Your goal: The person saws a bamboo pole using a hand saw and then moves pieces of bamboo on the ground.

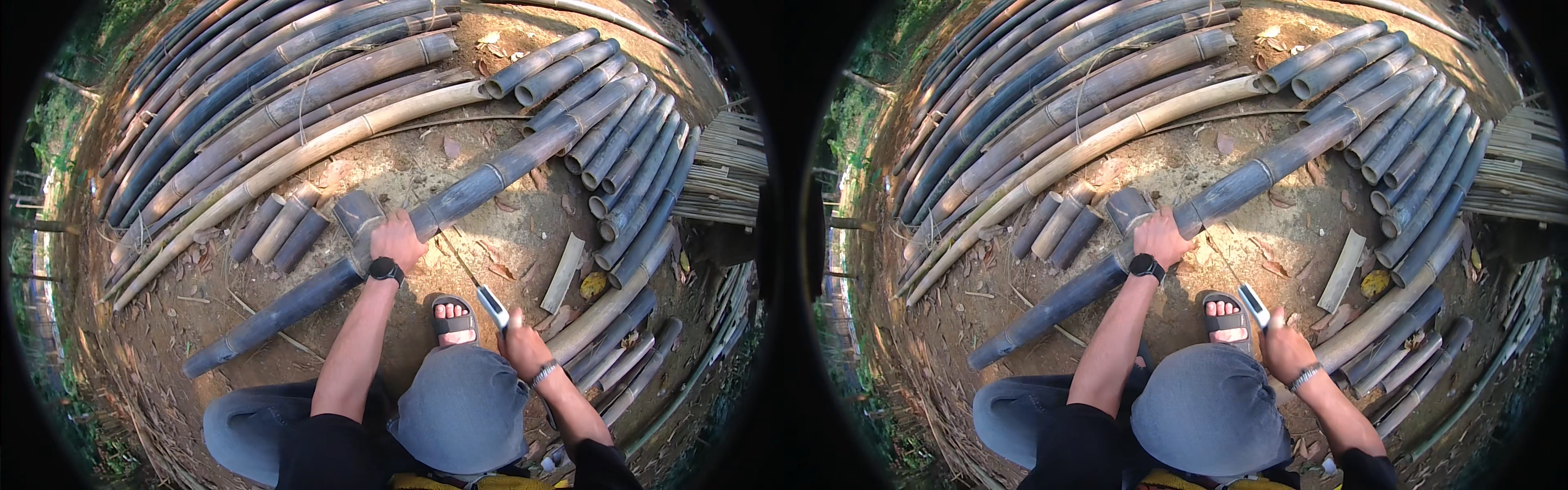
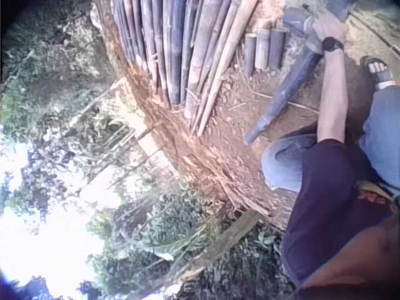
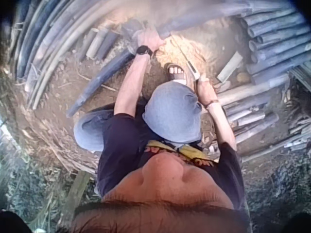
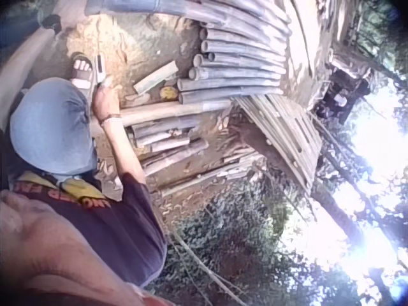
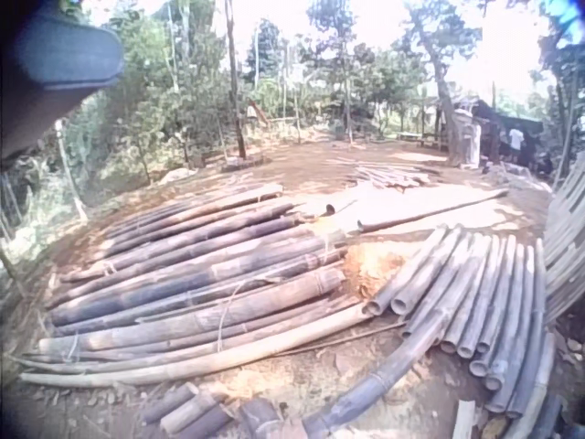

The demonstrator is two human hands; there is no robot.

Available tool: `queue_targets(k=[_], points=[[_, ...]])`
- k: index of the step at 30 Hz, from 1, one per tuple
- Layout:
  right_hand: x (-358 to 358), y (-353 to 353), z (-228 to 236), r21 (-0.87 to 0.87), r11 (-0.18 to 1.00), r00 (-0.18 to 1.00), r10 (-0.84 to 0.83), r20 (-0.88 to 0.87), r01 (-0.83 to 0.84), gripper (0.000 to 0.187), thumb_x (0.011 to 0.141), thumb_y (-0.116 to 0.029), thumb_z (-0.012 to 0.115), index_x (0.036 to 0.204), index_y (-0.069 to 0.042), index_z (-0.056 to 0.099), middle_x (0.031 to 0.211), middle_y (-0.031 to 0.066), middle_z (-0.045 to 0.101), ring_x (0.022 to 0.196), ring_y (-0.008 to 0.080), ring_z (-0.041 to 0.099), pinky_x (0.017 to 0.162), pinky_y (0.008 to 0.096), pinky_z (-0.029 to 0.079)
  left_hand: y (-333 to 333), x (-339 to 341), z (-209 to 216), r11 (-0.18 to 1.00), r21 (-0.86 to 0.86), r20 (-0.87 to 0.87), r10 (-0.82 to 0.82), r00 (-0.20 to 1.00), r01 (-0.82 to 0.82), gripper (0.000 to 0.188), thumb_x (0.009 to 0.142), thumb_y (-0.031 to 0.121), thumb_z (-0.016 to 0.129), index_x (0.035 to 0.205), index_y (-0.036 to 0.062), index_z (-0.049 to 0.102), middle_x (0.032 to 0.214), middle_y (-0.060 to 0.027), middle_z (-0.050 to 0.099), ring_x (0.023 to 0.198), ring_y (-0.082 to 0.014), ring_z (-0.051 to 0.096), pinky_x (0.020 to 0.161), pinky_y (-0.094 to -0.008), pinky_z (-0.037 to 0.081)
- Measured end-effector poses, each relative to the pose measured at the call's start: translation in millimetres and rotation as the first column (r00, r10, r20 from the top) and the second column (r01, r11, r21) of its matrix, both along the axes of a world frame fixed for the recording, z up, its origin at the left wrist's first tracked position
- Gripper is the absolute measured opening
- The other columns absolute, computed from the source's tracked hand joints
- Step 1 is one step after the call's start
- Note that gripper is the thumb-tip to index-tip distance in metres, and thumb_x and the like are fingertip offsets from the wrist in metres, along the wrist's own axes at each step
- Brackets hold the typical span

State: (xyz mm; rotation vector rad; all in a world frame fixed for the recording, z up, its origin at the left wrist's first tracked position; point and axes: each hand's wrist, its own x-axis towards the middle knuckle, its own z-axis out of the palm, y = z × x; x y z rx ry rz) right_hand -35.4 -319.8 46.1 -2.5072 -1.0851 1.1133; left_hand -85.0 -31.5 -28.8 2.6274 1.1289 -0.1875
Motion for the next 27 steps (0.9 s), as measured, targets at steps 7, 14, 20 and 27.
queue_targets(k=[7,14,20,27], points=[[14,42,-41,0.147,0.989,0.995,-0.038,0.089,0.025,0.048,0.096,-0.018,0.047,0.124,0.017,0.031,0.068,0.0302,0.063,0.064,0.0459,0.065,0.057,0.0523,0.053,4,17,3,0.997,-0.038,0.037,-0.059,0.998,0.060,0.061,0.063,0.040,0.078,0.105,-0.0006,0.060,0.097,-0.0188,0.070,0.090,-0.0331,0.070,0.079,-0.0403,0.056],[5,8,-26,0.092,0.995,0.994,-0.059,0.096,0.050,0.040,0.096,-0.019,0.048,0.116,0.012,0.033,0.069,0.0313,0.062,0.064,0.0483,0.064,0.057,0.0544,0.052,3,18,6,0.998,-0.037,0.031,-0.049,0.998,0.050,0.060,0.061,0.038,0.078,0.105,-0.0010,0.062,0.097,-0.0191,0.070,0.091,-0.0322,0.069,0.080,-0.0396,0.056],[-4,-17,-23,0.031,0.998,0.998,-0.057,0.023,0.056,0.048,0.095,-0.020,0.050,0.123,0.015,0.032,0.066,0.0301,0.062,0.063,0.0457,0.065,0.057,0.0551,0.051,22,11,17,0.988,-0.138,-0.030,-0.076,0.997,0.071,0.063,0.060,0.038,0.079,0.104,-0.0026,0.062,0.096,-0.0212,0.070,0.091,-0.0340,0.069,0.079,-0.0408,0.056],[18,29,-62,0.127,0.992,0.996,-0.036,0.077,0.026,0.054,0.095,-0.021,0.050,0.125,0.019,0.027,0.068,0.0313,0.062,0.065,0.0491,0.063,0.058,0.0538,0.053,24,20,19,0.982,-0.163,-0.007,-0.094,0.996,0.092,0.055,0.056,0.037,0.080,0.093,-0.0007,0.067,0.092,-0.0228,0.071,0.084,-0.0359,0.070,0.075,-0.0425,0.056]])
